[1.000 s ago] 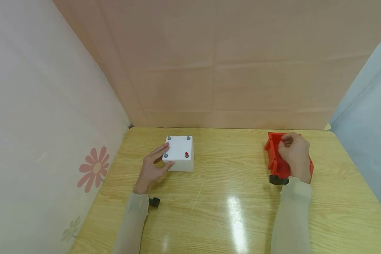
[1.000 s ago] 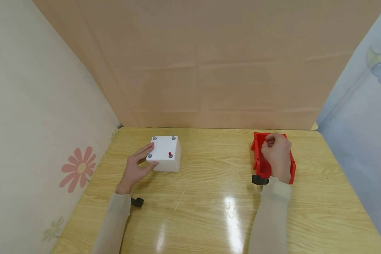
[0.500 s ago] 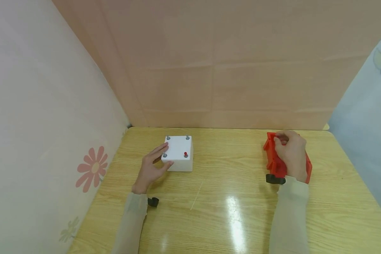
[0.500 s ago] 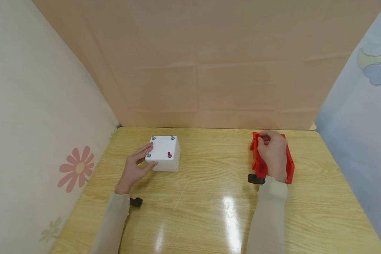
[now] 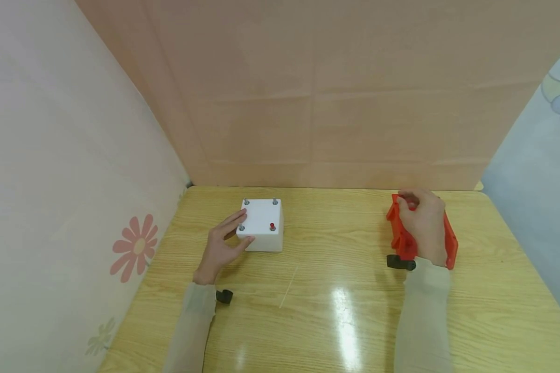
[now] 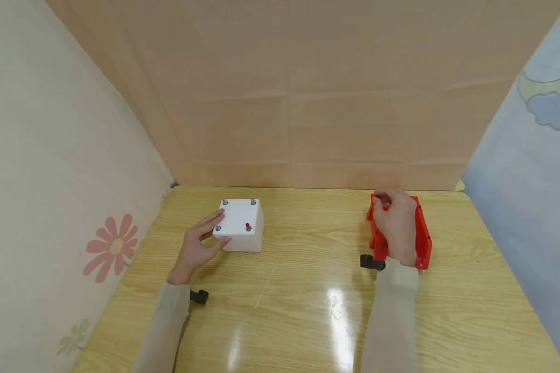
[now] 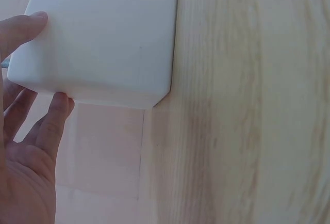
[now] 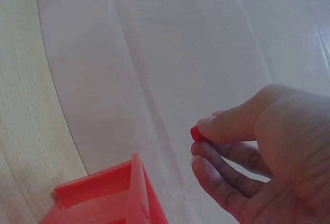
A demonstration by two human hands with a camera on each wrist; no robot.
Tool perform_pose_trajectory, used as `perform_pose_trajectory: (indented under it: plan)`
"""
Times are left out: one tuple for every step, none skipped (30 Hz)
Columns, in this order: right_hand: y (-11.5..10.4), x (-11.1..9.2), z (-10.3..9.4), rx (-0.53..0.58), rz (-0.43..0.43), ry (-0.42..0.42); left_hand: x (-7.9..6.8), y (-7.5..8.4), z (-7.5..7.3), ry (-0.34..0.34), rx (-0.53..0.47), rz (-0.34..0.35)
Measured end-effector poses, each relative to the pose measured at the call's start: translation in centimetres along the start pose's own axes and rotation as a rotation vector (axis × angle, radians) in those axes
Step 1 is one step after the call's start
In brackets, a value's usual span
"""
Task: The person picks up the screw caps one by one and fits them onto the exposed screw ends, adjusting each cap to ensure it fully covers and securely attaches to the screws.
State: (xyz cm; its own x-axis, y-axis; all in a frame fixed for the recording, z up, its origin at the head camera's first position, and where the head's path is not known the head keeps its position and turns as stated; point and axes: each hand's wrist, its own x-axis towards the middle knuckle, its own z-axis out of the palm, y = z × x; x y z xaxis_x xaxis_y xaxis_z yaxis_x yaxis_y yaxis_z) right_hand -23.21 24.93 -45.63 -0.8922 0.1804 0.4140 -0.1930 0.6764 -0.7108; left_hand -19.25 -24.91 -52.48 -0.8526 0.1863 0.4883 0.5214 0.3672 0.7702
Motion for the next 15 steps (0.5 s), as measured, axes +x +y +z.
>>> perform_pose_trajectory:
  plan:
    - [-0.08,-0.01,0.02,0.001,-0.001,-0.001,0.02,0.03,0.00,-0.001,0.003,0.003]
    - [-0.15,0.00,0.03,0.002,-0.002,-0.001,0.04,0.07,0.00,-0.002,0.006,0.006]
    - [-0.22,0.01,0.02,0.001,-0.001,-0.003,0.06,0.09,0.01,-0.003,0.009,0.009]
    - [-0.30,0.02,0.00,-0.001,0.000,-0.006,0.08,0.09,0.02,-0.004,0.009,0.009]
    - [-0.38,0.02,-0.02,0.001,0.002,-0.009,0.10,0.14,0.02,-0.004,0.011,0.011]
    - [-0.46,0.03,-0.01,0.001,0.002,-0.012,0.10,0.16,0.03,-0.003,0.011,0.011]
    - [-0.53,0.04,0.00,0.004,0.001,-0.014,0.09,0.20,0.04,-0.002,0.010,0.008]
    - [-0.60,0.04,0.01,0.006,0.001,-0.017,0.09,0.22,0.05,-0.001,0.013,0.010]
    - [-0.66,0.01,0.01,0.008,0.002,-0.019,0.08,0.26,0.05,0.001,0.012,0.008]
    - [-0.73,0.01,0.04,0.012,0.001,-0.020,0.08,0.31,0.07,0.002,0.014,0.008]
    - [-0.77,0.00,0.09,0.016,-0.001,-0.020,0.07,0.35,0.07,0.003,0.013,0.008]
    - [-0.82,0.01,0.13,0.017,-0.005,-0.020,0.07,0.34,0.08,0.004,0.013,0.006]
    - [-0.86,0.01,0.16,0.021,-0.007,-0.019,0.08,0.36,0.09,0.004,0.014,0.006]
    - [-0.92,0.01,0.18,0.020,-0.009,-0.021,0.07,0.35,0.10,0.004,0.016,0.007]
    - [-0.97,0.02,0.20,0.019,-0.013,-0.022,0.07,0.35,0.10,0.003,0.011,0.001]
